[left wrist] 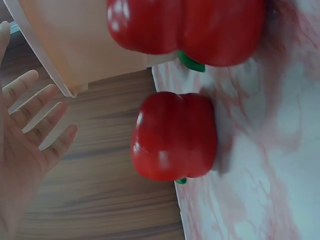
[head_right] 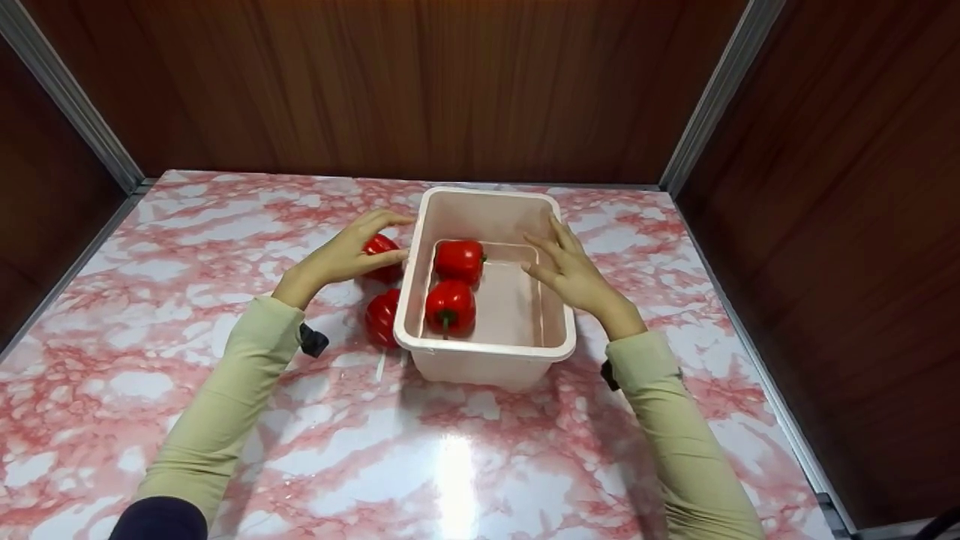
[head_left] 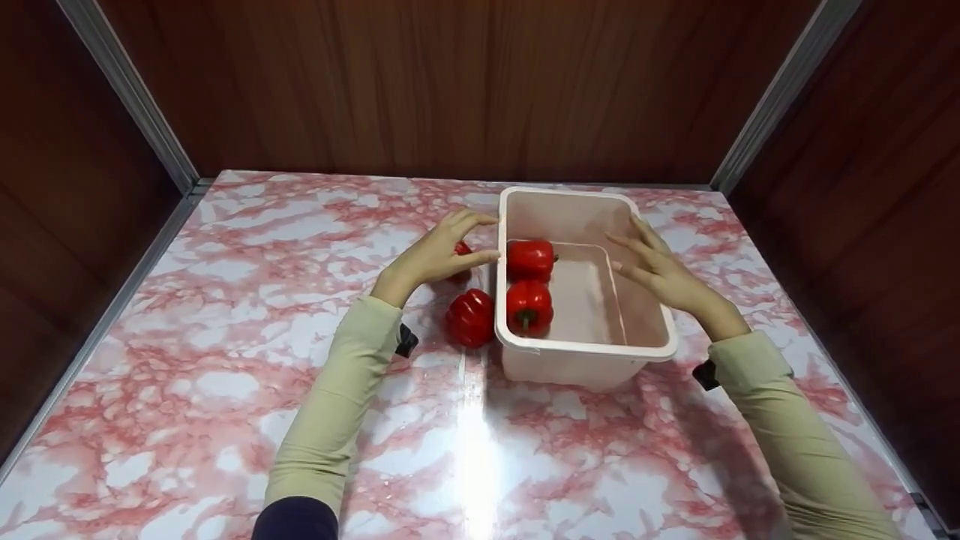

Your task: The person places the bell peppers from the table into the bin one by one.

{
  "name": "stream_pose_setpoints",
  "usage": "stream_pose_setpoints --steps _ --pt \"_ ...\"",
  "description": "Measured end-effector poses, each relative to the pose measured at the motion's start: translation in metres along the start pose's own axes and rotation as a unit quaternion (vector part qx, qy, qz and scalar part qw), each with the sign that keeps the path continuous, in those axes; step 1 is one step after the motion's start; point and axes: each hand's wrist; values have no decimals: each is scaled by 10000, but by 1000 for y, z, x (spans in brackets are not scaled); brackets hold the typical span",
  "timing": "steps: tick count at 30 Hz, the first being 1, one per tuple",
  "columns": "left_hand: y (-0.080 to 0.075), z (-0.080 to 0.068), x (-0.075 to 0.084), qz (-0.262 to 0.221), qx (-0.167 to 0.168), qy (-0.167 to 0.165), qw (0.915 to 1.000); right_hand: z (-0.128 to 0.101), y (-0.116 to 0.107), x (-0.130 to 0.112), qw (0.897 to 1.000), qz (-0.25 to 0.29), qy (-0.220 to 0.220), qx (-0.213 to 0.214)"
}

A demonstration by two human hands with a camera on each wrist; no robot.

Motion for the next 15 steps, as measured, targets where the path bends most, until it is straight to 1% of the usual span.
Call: stream_pose_setpoints --steps 4,9,15 --pt "0 -2 -5 -8 34 -98 9999 -1 0 0 10000 -24 -9 -57" --pt "-1 -5 -9 16 -3 -209 9998 -1 -1 -1 9999 -55 -14 -97" --pt "0 -7 -14 120 3 -171 9998 -1 -2 -2 9999 49 56 -155"
Point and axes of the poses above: each hand's wrist, its own z-axis towards the middle knuckle, its own y-axis out of the palm, x = y × z, and after that the axes turned 4 degrees about -z, right-handed
